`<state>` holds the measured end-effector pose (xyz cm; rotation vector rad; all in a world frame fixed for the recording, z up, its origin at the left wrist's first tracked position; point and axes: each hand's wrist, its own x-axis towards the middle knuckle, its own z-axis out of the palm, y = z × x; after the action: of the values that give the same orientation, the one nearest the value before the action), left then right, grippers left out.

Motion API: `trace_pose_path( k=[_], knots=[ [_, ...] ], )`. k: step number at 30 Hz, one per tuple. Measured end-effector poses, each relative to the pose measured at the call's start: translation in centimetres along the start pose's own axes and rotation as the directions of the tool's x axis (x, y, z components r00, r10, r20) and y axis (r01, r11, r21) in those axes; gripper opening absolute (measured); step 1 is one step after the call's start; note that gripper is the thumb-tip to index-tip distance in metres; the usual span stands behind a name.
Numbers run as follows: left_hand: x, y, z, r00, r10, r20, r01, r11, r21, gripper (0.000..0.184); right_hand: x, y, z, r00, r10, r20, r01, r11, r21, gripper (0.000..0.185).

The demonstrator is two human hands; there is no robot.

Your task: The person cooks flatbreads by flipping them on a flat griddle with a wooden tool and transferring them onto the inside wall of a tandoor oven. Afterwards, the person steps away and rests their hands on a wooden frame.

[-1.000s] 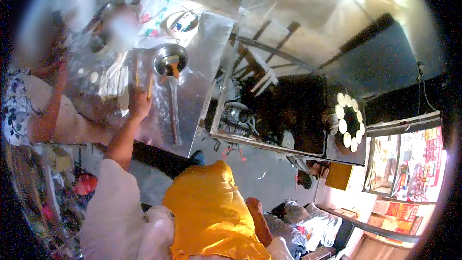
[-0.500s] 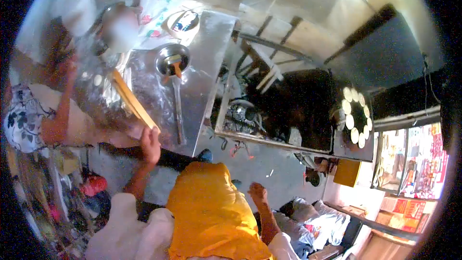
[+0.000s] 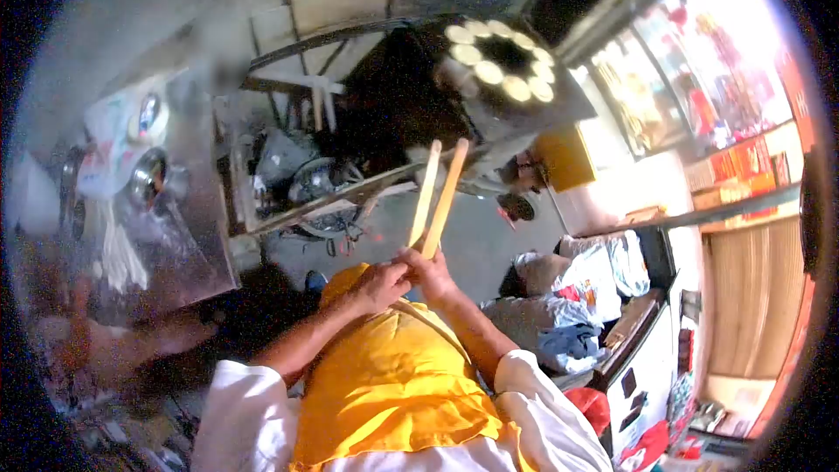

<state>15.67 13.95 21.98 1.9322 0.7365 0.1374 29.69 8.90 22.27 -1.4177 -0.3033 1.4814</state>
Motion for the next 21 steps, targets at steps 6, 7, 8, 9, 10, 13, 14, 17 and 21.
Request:
trace_pose_path(
  k=[6, 7, 8, 9, 10, 13, 14, 17, 21],
  knots=[
    [3.0, -3.3, 5.2, 0.961, -0.222, 0.163, 0.224, 0.975, 0.006, 0.033, 1.3, 9.5, -18.6, 0.957, 0.05, -0.285, -0.08, 0.992, -0.094, 0.042],
    [1.8, -7.5, 6.6, 0.961, -0.262, 0.094, 0.266, 0.964, -0.029, 0.034, 0.8, 12.5, -22.3, 0.921, 0.149, -0.361, -0.182, 0.981, -0.059, 0.044],
    [-0.2, -11.7, 7.4, 0.955, -0.295, 0.027, 0.296, 0.953, -0.063, 0.035, -1.8, 13.2, -24.3, 0.914, 0.171, -0.369, -0.223, 0.97, -0.101, 0.054],
    [-2.4, -12.0, 6.4, 0.963, -0.27, 0.005, 0.268, 0.952, -0.149, 0.033, -3.5, 15.3, -26.8, 0.856, 0.282, -0.433, -0.368, 0.921, -0.128, 0.06],
    [-4.9, -16.0, 6.5, 0.932, -0.36, -0.049, 0.352, 0.928, -0.119, 0.03, -4.9, 18.5, -29.5, 0.81, 0.321, -0.491, -0.413, 0.907, -0.088, 0.059],
    [-14.3, -32.5, 5.0, 0.913, -0.405, -0.036, 0.388, 0.841, 0.377, 0.022, -10.2, 21.4, -30.1, 0.723, 0.408, -0.558, -0.485, 0.875, 0.012, 0.057],
    [-16.9, -34.6, 4.0, 0.909, -0.417, -0.002, 0.365, 0.792, 0.489, 0.021, -12.0, 21.1, -29.9, 0.707, 0.434, -0.558, -0.524, 0.852, -0.002, 0.056],
    [-20.5, -36.6, 2.6, 0.908, -0.419, 0.021, 0.324, 0.731, 0.6, 0.019, -12.2, 26.6, -30.4, 0.618, 0.56, -0.552, -0.625, 0.776, 0.088, 0.061],
    [-16.2, -39.8, 1.3, 0.994, -0.077, 0.078, -0.003, 0.694, 0.72, 0.017, -12.9, 21.8, -25.9, 0.623, 0.573, -0.532, -0.615, 0.78, 0.119, 0.052]
  ],
)
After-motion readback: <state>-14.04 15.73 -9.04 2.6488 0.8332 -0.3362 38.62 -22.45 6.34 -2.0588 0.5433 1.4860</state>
